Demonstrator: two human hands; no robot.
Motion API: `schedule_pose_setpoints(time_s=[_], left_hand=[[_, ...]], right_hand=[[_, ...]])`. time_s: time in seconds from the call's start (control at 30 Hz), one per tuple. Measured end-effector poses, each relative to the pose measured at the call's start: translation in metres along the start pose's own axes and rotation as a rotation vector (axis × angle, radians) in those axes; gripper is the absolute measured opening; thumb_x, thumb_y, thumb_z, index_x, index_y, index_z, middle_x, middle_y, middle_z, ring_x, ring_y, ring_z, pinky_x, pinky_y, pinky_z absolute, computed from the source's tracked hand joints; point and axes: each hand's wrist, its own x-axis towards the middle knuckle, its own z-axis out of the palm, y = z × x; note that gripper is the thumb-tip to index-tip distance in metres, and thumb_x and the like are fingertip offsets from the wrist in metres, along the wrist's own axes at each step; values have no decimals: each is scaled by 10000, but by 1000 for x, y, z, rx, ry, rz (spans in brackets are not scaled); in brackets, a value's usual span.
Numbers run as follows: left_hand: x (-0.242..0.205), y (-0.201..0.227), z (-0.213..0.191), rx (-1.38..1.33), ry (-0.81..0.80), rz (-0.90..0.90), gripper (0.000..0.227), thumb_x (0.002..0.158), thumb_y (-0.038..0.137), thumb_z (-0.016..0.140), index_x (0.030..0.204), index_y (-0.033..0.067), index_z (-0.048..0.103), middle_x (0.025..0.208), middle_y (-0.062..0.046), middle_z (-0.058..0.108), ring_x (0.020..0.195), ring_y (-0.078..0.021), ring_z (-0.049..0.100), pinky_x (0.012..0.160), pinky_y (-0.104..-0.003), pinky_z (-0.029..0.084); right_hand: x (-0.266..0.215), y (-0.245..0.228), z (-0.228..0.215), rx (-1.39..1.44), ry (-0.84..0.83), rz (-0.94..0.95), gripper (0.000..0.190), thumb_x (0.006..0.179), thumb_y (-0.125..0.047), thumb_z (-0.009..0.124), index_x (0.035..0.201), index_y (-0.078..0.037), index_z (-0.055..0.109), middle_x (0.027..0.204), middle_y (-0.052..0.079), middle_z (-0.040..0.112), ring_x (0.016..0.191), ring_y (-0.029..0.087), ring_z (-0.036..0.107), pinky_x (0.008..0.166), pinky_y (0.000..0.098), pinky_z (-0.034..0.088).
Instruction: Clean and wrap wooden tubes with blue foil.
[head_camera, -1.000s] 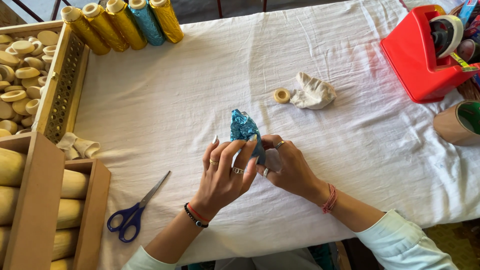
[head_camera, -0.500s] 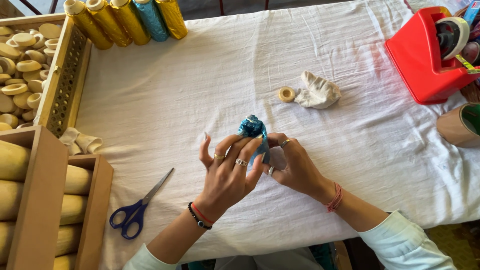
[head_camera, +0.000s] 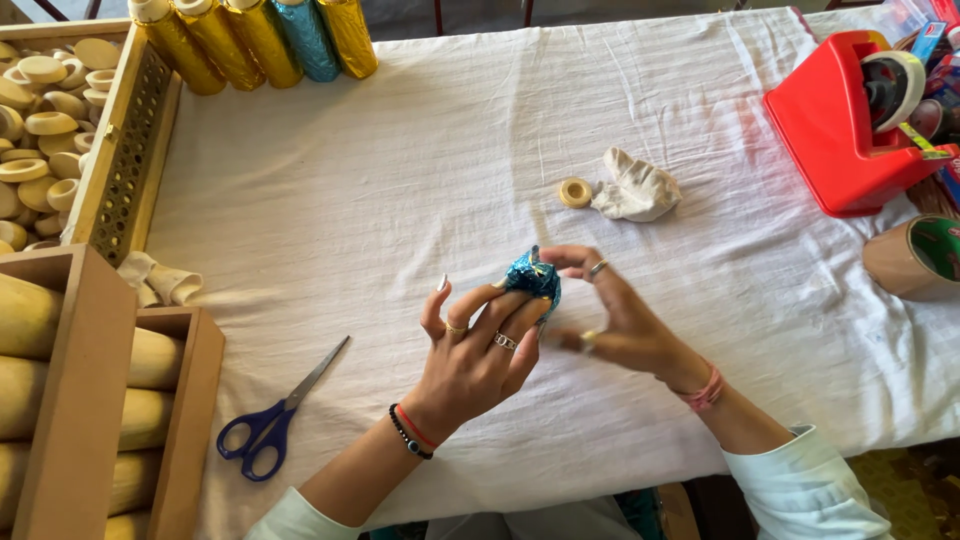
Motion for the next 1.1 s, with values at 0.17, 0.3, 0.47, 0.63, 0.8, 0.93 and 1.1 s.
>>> schedule_pose_setpoints(time_s=[0.17,0.3,0.47,0.63,0.8,0.93,1.1], left_hand=[[-3,-1,3,-33,-1,0,296,953,207,755,1245,164,728,1214,29,672,1258,-157,520,1210,-479,173],[-2,-1,2,-44,-11,6,303,952,202,752,1249,153,728,1217,19,676,1251,-163,528,1209,-474,179],[0,-3,0,-44,-22,16,306,965,204,733,1266,147,727,1222,24,684,1252,-154,542,1208,-479,167],[-4,-3,2,-46,-30,22,238,989,217,759,1221,180,721,1221,54,688,1263,-138,542,1213,-488,147],[-3,-1,2,-79,-33,-17,236,981,235,781,1202,214,701,1193,78,689,1249,-136,533,1200,-489,125],[-6,-2,4,-147,-63,-88,214,992,239,783,1156,201,651,1139,83,682,1245,-146,538,1193,-508,126],[-10,-8,7,-156,-25,-94,261,963,258,810,1145,238,624,1144,67,668,1216,-160,527,1185,-503,153]], right_hand=[[16,-17,-16,454,55,81,744,937,-329,718,1530,8,420,1501,173,544,1455,258,489,1184,420,412],[29,-8,-14,542,-110,254,642,900,-296,715,1447,-32,507,1428,149,608,1341,221,593,1113,400,513],[28,0,-1,534,90,215,220,954,-59,678,1159,6,723,1173,140,756,1092,198,720,977,368,603],[15,3,7,460,156,48,197,975,27,670,1163,4,723,1190,146,752,1119,200,721,993,352,609],[16,-4,2,281,157,-51,247,977,45,674,1206,-37,718,1178,142,759,1115,202,731,1000,337,607],[18,-7,-5,69,100,-187,310,935,5,697,1232,-84,692,1257,138,736,1126,223,747,946,330,632],[18,-14,-13,-26,43,-312,347,933,-65,714,1277,-84,668,1324,164,689,1178,296,726,970,364,627]])
